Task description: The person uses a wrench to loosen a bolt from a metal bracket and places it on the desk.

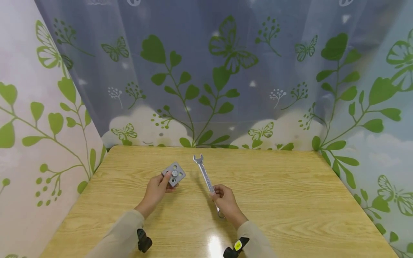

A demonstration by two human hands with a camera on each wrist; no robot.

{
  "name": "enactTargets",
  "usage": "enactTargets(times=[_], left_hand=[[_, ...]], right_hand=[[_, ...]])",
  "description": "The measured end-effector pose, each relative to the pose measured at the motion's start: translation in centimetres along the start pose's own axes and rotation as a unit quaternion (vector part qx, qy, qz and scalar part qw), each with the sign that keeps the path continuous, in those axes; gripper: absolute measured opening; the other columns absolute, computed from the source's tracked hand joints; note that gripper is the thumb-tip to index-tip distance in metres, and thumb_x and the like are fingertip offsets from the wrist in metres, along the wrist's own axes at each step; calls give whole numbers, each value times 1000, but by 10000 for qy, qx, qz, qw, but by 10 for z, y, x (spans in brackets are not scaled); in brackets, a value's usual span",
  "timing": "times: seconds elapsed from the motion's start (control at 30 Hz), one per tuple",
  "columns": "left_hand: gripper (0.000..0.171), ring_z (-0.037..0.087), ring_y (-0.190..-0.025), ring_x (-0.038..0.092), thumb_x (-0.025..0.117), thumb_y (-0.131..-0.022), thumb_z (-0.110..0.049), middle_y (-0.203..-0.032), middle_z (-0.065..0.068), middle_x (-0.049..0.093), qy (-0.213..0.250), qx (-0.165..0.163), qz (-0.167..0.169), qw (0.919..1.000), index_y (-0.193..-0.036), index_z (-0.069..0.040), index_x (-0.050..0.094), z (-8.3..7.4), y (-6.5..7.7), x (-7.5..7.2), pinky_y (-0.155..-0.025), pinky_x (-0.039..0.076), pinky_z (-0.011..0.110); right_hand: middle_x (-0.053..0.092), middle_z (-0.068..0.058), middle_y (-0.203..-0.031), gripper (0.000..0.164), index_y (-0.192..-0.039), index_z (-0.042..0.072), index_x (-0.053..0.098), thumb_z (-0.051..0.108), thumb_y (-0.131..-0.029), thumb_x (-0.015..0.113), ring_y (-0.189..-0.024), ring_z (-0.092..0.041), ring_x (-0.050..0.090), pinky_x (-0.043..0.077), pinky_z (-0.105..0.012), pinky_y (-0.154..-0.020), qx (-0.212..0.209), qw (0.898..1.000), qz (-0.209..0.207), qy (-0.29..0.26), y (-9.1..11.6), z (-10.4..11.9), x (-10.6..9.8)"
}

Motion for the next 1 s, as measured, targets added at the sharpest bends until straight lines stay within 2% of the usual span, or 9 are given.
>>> enactTargets(times=[0.13,0.3,0.4,0.67,0.87,1.0], left_hand=[[44,28,-75,68,36,-106,-26,-87,20,69,-13,113,29,9999,-114,12,57,-1,-1,0,-71,60,39],[44,22,-78,64,37,-105,-26,-96,22,65,-33,214,168,9996,-121,11,55,-5,-1,1,-72,60,38],[41,23,-81,64,41,-104,-24,-101,23,64,-42,187,219,9996,-124,10,54,-7,0,3,-73,60,36],[36,24,-82,69,52,-100,-20,-103,23,65,-29,-80,179,9998,-118,10,59,-7,4,1,-74,60,33],[27,21,-79,69,68,-90,-13,-99,18,63,42,-289,-43,9996,-107,7,63,-6,5,-1,-78,60,37],[30,17,-77,67,73,-84,-7,-96,16,63,159,-252,-133,9995,-108,5,60,-8,8,-2,-77,60,37]], right_hand=[[60,-13,-89,17,-106,-13,57,-3,-92,56,-76,-14,55,52,-24,-66,-60,9999,70,-119,1,1,-1],[62,-27,-91,16,-106,-17,53,-9,-92,53,-74,-16,62,57,-25,-66,-66,9983,163,-547,1,2,-1],[62,-33,-94,15,-106,-18,51,-10,-92,51,-75,-18,64,57,-24,-66,-39,9975,175,-684,1,2,-3],[63,-31,-92,15,-106,-16,52,-8,-94,51,-75,-18,62,56,-25,-66,-4,9980,262,-568,4,2,-6],[64,-29,-91,17,-107,-17,51,-7,-94,51,-74,-16,60,55,-26,-66,-2,9975,359,-604,7,3,-6],[64,-28,-90,17,-107,-17,51,-8,-94,51,-73,-15,61,56,-26,-67,10,9972,370,-647,8,1,-6]])
Point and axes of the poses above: each hand's wrist, its own y-axis away from the middle knuckle, its own x-axis out of the palm, z = x × y, the point moved 5 cm from there along -y, towards the middle knuckle
